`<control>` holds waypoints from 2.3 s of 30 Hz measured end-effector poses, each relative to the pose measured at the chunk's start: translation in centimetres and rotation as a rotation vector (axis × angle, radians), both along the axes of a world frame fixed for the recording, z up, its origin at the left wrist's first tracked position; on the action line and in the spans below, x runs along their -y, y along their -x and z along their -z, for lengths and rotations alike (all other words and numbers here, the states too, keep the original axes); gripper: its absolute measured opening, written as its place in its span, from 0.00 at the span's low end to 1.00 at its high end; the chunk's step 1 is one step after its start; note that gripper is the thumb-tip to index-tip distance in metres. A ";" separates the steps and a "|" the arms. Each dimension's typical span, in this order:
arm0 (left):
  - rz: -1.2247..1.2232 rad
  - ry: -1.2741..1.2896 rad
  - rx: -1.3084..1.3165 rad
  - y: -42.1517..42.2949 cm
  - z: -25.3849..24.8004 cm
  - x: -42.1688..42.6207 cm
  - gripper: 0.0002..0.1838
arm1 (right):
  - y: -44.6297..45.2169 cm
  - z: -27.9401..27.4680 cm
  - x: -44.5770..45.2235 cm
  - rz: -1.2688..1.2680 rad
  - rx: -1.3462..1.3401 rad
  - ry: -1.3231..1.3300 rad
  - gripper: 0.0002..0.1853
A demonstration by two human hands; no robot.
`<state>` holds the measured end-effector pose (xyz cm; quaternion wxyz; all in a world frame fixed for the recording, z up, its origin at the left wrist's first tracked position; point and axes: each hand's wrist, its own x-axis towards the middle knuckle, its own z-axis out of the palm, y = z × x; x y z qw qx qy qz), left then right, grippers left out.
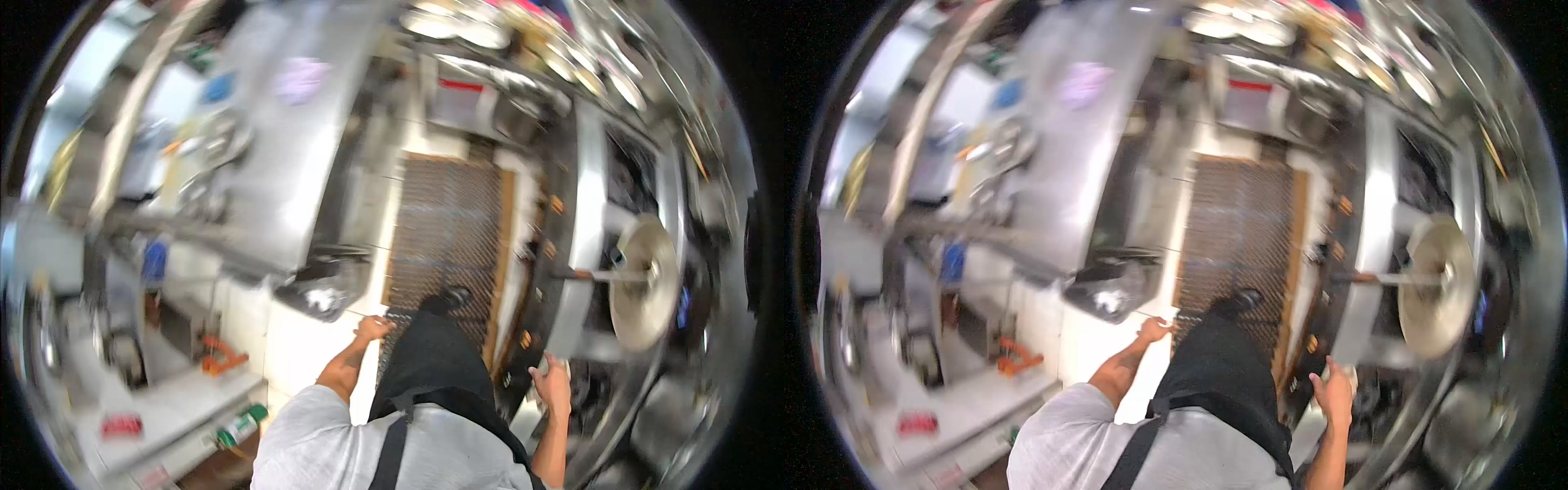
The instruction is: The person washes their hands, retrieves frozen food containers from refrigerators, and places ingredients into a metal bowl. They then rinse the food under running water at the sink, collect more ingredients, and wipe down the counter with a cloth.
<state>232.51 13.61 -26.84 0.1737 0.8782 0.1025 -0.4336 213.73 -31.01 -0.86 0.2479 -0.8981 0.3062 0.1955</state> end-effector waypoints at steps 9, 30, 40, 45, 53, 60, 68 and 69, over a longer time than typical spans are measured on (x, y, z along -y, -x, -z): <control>-0.317 -0.114 0.266 18.9 -6.4 -16.5 0.23 | -11.5 -6.2 -13.4 -0.593 0.338 -0.231 0.26; -0.041 1.391 1.291 16.5 -54.5 -49.3 0.23 | -20.4 1.3 -69.7 -1.413 0.310 -0.337 0.22; 0.158 1.721 1.346 5.1 -57.4 -57.6 0.18 | -27.7 2.9 -78.9 -1.320 0.110 -0.326 0.24; 0.209 1.775 1.326 -1.9 -58.2 -59.9 0.16 | -34.7 4.2 -84.6 -1.394 0.071 -0.276 0.23; 0.155 1.798 1.413 -11.4 -59.7 -66.5 0.12 | -45.1 -3.0 -99.7 -1.384 0.154 -0.451 0.24; 0.288 1.883 1.410 -18.1 -59.9 -74.6 0.10 | -50.3 3.2 -107.0 -1.504 0.152 -0.359 0.24; 0.259 2.137 1.150 -19.0 -59.5 -84.7 0.10 | -53.5 1.6 -118.4 -1.379 0.153 -0.415 0.22; 0.251 2.201 1.030 -19.5 -59.3 -85.7 0.12 | -54.2 0.8 -119.3 -1.374 0.080 -0.346 0.22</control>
